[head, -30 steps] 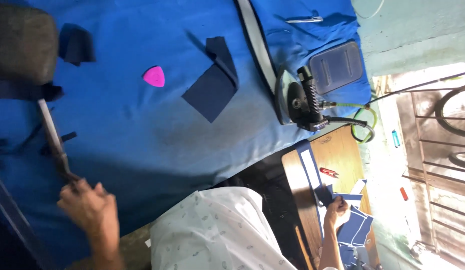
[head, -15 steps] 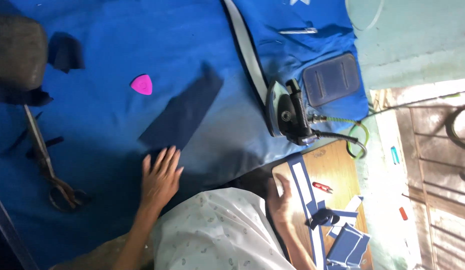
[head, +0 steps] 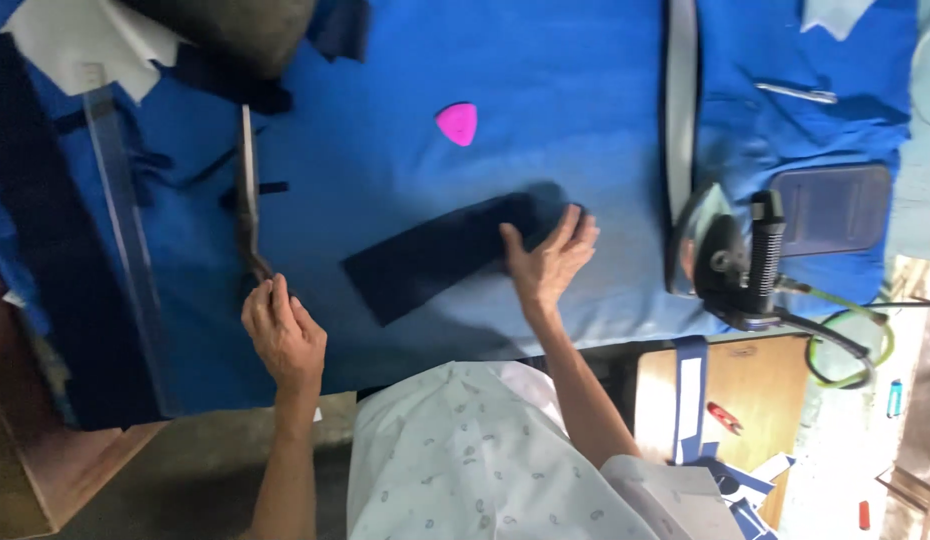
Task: Marking lines on a strip of fabric using a ruler and tailor's chalk, then cutting along those lines with scissors.
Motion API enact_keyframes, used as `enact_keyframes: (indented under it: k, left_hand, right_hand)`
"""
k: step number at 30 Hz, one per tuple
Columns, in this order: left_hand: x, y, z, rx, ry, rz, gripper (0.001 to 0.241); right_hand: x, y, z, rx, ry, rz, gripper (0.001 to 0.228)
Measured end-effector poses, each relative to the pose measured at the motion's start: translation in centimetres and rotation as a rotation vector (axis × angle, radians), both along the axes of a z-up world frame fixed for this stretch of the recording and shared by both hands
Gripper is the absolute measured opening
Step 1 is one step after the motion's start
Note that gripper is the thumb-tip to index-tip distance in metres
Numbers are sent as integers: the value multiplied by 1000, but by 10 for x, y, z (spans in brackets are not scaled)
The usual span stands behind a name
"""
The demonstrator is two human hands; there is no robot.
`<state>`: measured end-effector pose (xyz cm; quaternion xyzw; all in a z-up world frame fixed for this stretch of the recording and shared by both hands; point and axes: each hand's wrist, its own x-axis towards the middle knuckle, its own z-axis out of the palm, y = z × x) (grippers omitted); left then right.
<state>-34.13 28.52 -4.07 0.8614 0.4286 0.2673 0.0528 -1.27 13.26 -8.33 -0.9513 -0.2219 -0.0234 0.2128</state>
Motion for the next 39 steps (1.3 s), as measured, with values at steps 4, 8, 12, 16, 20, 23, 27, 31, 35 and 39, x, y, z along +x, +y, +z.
enact_keyframes:
  k: [4,8,12,16,20,23,27,31,35,39]
  left_hand:
    - [-14,7,-7,-42,49,-21,38]
    - [-33,8,-15,-166,-88,4,38]
    - [-31,35,35,-558,109,275,40]
    - [-68,46,26,-1157,352,472,57]
    - [-51,-9,68,-1399,555,575,64]
    - [-87,-100,51,-1420,376,384,35]
    - [-58,-134,71,-1633,517,168,28]
    - [-54,-149,67,-1630,682,67,34]
    - [-24,-156,59,-1696,686,154,35]
    - [-6,-168,42,-1551,326,81,27]
  right_hand:
    - [12,-23,-22,34,56,-38,113]
    - [-2,-25,17,187,147,-90,100]
    - [-58,-29,53,78,395,-80,21]
    - [-124,-27,89,235,1153,-230,22]
    - [-142,-45,68,307,1312,-295,34]
    - [-134,-43,70,268,1231,-342,27]
    - [-128,-43,60,447,1293,-331,25]
    - [-124,-39,58,488,1373,-342,35]
    - [-112,-31,55,431,1438,-379,42]
    - [-102,-27,43,568,1571,-393,36]
